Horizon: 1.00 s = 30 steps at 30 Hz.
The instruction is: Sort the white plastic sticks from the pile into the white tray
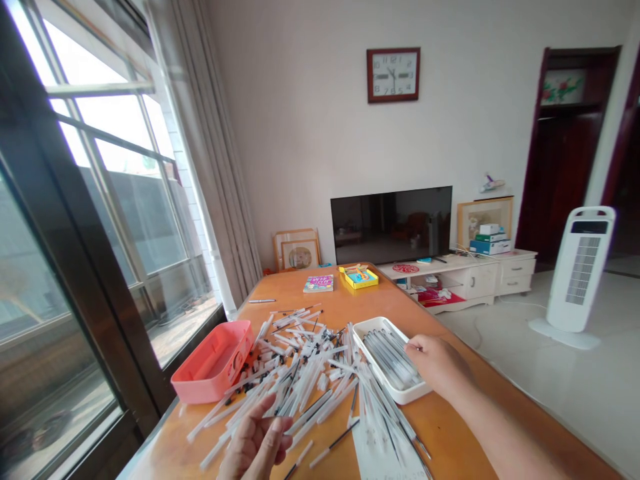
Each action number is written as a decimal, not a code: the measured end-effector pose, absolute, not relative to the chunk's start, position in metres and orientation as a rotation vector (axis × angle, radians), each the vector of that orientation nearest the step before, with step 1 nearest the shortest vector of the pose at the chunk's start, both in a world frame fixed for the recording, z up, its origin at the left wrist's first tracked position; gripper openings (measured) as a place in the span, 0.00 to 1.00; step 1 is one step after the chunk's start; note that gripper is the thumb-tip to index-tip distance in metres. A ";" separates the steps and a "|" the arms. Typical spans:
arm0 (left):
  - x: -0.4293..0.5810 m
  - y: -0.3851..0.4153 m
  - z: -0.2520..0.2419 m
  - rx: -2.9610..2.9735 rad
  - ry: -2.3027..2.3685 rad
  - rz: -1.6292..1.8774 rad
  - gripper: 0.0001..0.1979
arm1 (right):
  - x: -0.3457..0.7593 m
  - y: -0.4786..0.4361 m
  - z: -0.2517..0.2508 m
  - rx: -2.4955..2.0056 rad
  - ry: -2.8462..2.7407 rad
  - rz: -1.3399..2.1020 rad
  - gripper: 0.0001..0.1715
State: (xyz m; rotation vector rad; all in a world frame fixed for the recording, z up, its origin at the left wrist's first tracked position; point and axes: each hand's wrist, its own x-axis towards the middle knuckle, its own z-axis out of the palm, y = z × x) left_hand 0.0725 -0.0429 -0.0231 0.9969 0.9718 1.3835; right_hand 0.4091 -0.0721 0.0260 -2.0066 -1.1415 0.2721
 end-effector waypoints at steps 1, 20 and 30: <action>0.073 -0.043 -0.024 0.998 0.976 1.386 0.42 | 0.407 -0.072 0.027 -1.969 -1.111 0.304 0.18; 0.074 -0.044 -0.025 0.986 1.021 1.359 0.36 | 0.414 -0.088 0.024 -1.623 -0.869 0.599 0.27; 0.074 -0.044 -0.026 0.986 1.058 1.343 0.36 | 0.438 -0.061 0.019 -1.487 -0.706 0.463 0.21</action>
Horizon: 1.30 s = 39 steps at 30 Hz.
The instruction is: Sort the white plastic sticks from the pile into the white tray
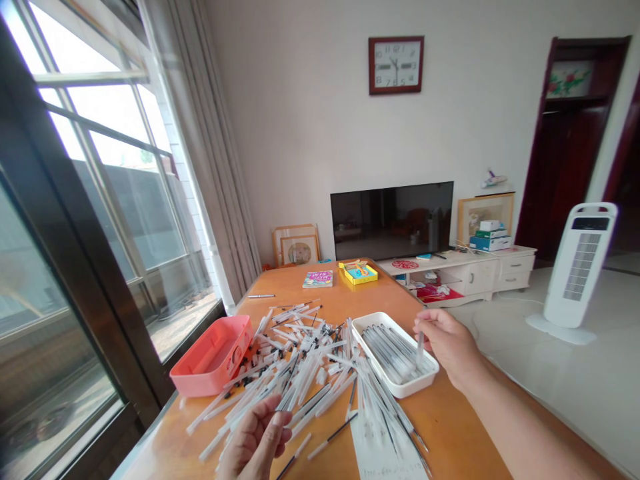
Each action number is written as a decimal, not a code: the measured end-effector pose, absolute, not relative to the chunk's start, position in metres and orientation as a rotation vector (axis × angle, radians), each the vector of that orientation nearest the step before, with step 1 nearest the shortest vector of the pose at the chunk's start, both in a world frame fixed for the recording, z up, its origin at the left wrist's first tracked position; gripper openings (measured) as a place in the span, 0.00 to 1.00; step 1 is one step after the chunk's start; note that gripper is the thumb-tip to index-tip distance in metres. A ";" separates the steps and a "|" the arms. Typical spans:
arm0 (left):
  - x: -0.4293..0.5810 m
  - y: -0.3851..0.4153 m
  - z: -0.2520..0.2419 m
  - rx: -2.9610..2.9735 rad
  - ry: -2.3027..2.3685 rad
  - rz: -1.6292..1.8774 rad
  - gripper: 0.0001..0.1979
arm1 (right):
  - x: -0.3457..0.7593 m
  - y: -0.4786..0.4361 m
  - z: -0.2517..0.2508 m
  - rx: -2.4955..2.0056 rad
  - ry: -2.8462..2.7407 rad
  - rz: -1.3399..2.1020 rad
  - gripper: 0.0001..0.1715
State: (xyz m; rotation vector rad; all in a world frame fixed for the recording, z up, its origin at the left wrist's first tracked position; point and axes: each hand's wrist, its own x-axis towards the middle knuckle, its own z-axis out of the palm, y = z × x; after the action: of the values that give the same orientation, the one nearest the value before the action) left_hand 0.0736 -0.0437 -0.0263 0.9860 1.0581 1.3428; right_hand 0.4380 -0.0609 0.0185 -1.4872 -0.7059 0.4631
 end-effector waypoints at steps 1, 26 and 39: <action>0.074 -0.043 -0.026 0.977 1.058 1.344 0.36 | 0.439 -0.057 0.019 -1.490 -0.730 0.486 0.24; 0.066 -0.041 -0.016 0.941 1.071 1.329 0.36 | 0.436 -0.022 -0.009 -2.162 -1.568 0.092 0.15; 0.052 -0.032 -0.012 0.887 1.074 1.343 0.31 | 0.422 -0.043 -0.009 -2.139 -1.565 -0.128 0.18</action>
State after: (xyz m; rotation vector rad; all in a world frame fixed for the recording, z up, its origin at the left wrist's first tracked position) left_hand 0.0520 -0.0322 -0.0124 0.8868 1.0736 1.3427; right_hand 0.4217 -0.0431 -0.0094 -2.1393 -1.5654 -0.1276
